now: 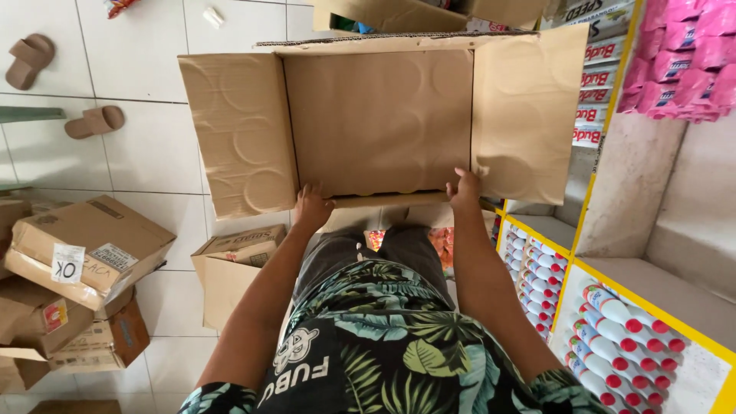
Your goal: Stocking yellow detergent tubs from a cardboard box onto grocery store shelves.
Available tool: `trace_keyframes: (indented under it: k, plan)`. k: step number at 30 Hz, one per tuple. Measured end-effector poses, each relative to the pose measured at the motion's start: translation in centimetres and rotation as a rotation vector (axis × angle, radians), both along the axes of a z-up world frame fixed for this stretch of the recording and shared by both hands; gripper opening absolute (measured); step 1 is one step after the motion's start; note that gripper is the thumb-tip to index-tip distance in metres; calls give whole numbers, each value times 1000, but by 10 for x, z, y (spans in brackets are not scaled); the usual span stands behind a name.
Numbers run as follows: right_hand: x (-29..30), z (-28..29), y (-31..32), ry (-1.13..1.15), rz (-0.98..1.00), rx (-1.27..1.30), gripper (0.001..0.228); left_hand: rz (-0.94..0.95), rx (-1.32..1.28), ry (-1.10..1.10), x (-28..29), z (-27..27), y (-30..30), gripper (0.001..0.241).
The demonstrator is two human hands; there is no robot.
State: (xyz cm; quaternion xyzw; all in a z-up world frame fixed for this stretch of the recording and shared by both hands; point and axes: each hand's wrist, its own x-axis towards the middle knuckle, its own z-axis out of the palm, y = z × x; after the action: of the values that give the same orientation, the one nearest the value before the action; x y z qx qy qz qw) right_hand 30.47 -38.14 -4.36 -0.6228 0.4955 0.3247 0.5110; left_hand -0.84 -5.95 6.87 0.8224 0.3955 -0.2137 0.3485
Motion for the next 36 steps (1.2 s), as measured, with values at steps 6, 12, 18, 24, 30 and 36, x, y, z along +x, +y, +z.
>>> trace_keyframes:
  k: [6, 12, 18, 24, 30, 36]
  plan:
    - [-26, 62, -24, -289, -207, 198, 34, -309, 142, -122, 37, 58, -26, 92]
    - [-25, 145, -46, -446, -79, 364, 14, -571, 352, -360, 76, 107, -48, 85]
    - [-9, 311, 10, -653, 44, 527, 26, -451, 587, -656, 99, 126, -19, 42]
    - [9, 354, 45, -773, 168, 697, 32, -343, 568, -853, 124, 271, 40, 26]
    - [13, 290, 65, -610, 500, 595, 31, -231, 476, -757, 65, 401, 74, 25]
    - [-10, 215, 86, -387, 1095, 479, 29, 265, 574, -513, -68, 487, 58, 25]
